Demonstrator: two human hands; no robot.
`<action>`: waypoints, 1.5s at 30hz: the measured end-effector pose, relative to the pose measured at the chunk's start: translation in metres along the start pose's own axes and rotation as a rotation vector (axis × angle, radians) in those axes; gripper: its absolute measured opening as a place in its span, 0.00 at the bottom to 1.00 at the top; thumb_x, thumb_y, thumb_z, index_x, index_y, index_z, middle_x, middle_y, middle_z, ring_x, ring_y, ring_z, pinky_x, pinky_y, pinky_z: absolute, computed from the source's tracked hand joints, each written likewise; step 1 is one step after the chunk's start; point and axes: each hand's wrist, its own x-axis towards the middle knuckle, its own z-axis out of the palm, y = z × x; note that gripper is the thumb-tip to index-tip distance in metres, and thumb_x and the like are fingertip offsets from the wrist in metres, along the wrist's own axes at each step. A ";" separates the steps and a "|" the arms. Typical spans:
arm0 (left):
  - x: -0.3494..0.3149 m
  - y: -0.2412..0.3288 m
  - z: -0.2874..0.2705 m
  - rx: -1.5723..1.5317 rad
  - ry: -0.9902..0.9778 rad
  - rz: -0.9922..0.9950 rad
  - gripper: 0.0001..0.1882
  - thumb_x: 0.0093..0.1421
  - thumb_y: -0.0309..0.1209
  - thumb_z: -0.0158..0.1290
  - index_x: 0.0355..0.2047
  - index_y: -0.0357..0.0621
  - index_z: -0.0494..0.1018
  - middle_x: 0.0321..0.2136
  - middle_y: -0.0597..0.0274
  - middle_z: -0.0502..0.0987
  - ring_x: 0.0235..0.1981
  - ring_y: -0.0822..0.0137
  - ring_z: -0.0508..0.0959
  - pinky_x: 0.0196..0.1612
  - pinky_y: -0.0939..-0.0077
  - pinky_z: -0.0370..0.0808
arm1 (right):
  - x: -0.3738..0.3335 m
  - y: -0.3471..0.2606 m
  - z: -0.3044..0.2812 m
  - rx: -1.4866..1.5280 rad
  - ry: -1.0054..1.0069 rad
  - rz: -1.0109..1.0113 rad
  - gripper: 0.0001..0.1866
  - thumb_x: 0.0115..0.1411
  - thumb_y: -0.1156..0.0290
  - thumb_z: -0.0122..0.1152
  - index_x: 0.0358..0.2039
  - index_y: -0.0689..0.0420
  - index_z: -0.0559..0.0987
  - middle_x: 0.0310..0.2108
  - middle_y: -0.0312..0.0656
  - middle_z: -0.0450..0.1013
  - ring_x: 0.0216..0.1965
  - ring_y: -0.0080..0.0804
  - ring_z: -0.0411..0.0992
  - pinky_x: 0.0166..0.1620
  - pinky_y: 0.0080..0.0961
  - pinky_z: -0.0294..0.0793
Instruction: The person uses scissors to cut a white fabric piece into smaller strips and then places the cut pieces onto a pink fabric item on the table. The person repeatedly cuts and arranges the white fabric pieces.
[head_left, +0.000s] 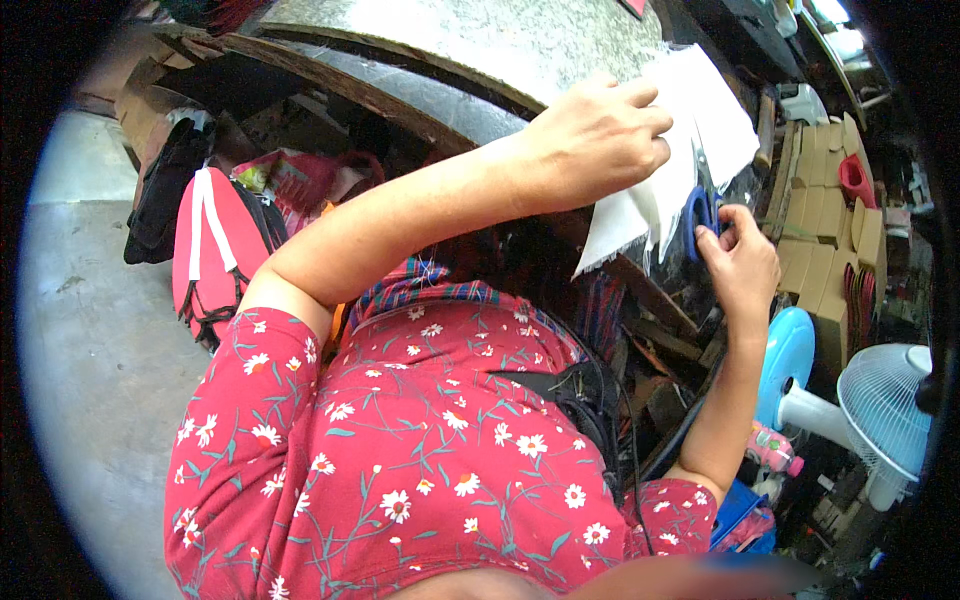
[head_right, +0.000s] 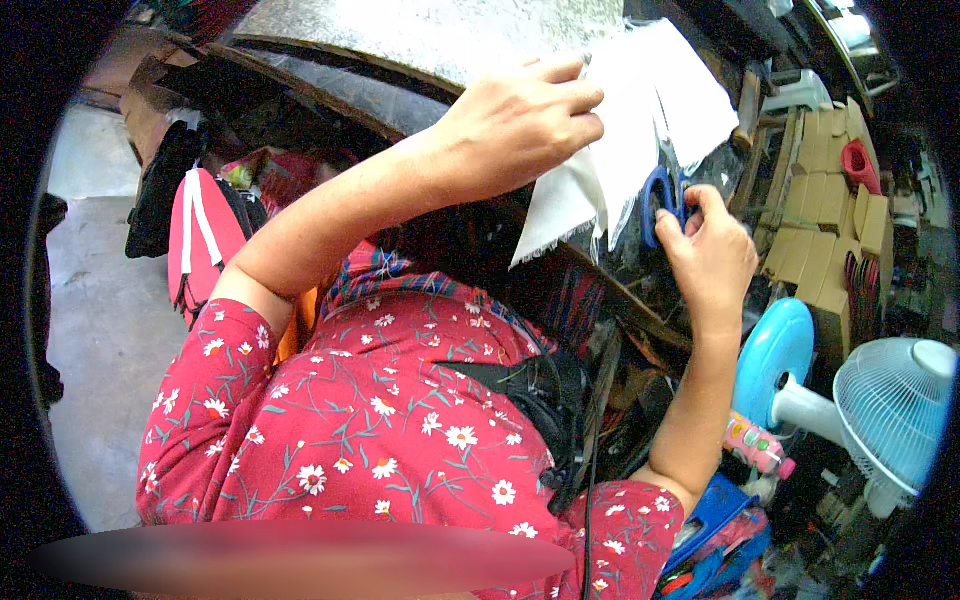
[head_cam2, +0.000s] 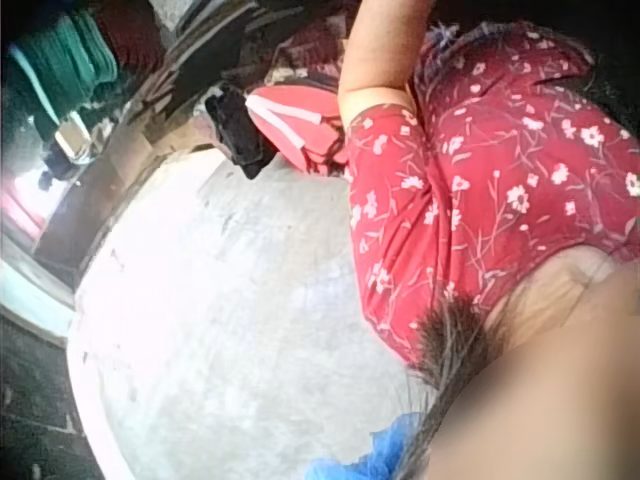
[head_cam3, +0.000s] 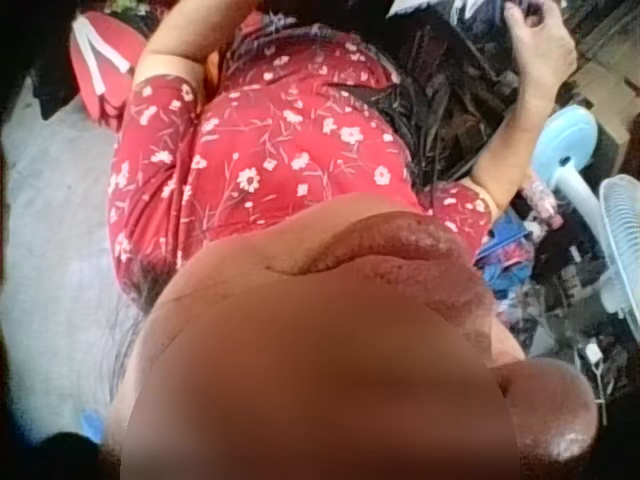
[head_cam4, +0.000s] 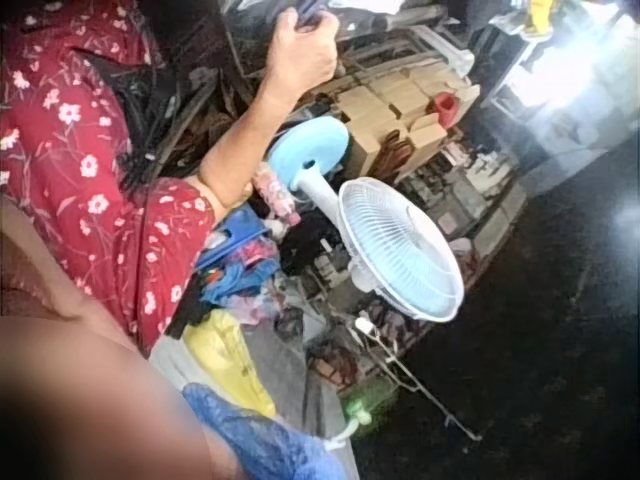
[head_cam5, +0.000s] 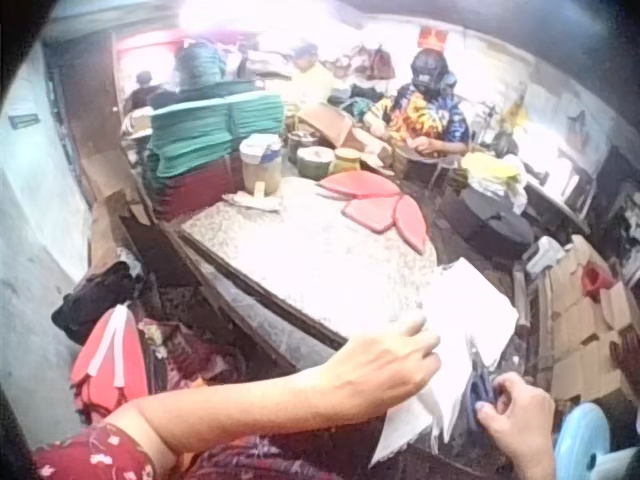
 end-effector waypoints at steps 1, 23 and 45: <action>0.001 -0.002 -0.002 -0.014 0.078 -0.010 0.03 0.49 0.31 0.53 0.24 0.48 0.74 0.28 0.65 0.73 0.39 0.63 0.75 0.35 0.70 0.76 | 0.000 -0.001 0.000 -0.003 0.008 0.016 0.17 0.49 0.58 0.66 0.37 0.53 0.78 0.19 0.40 0.73 0.25 0.43 0.75 0.31 0.39 0.72; -0.030 -0.167 -0.051 0.373 0.033 -0.503 0.10 0.53 0.37 0.59 0.35 0.53 0.82 0.41 0.55 0.76 0.47 0.54 0.73 0.44 0.60 0.76 | -0.013 0.003 0.022 0.077 0.264 -0.113 0.13 0.47 0.67 0.67 0.34 0.54 0.76 0.19 0.38 0.65 0.23 0.38 0.67 0.29 0.38 0.66; -0.083 0.036 0.018 -1.719 -0.505 -1.025 0.15 0.65 0.40 0.51 0.37 0.40 0.76 0.27 0.61 0.81 0.25 0.75 0.79 0.28 0.84 0.74 | -0.104 0.006 0.000 1.262 -0.454 0.384 0.24 0.50 0.62 0.69 0.43 0.60 0.71 0.25 0.36 0.71 0.26 0.22 0.69 0.31 0.18 0.69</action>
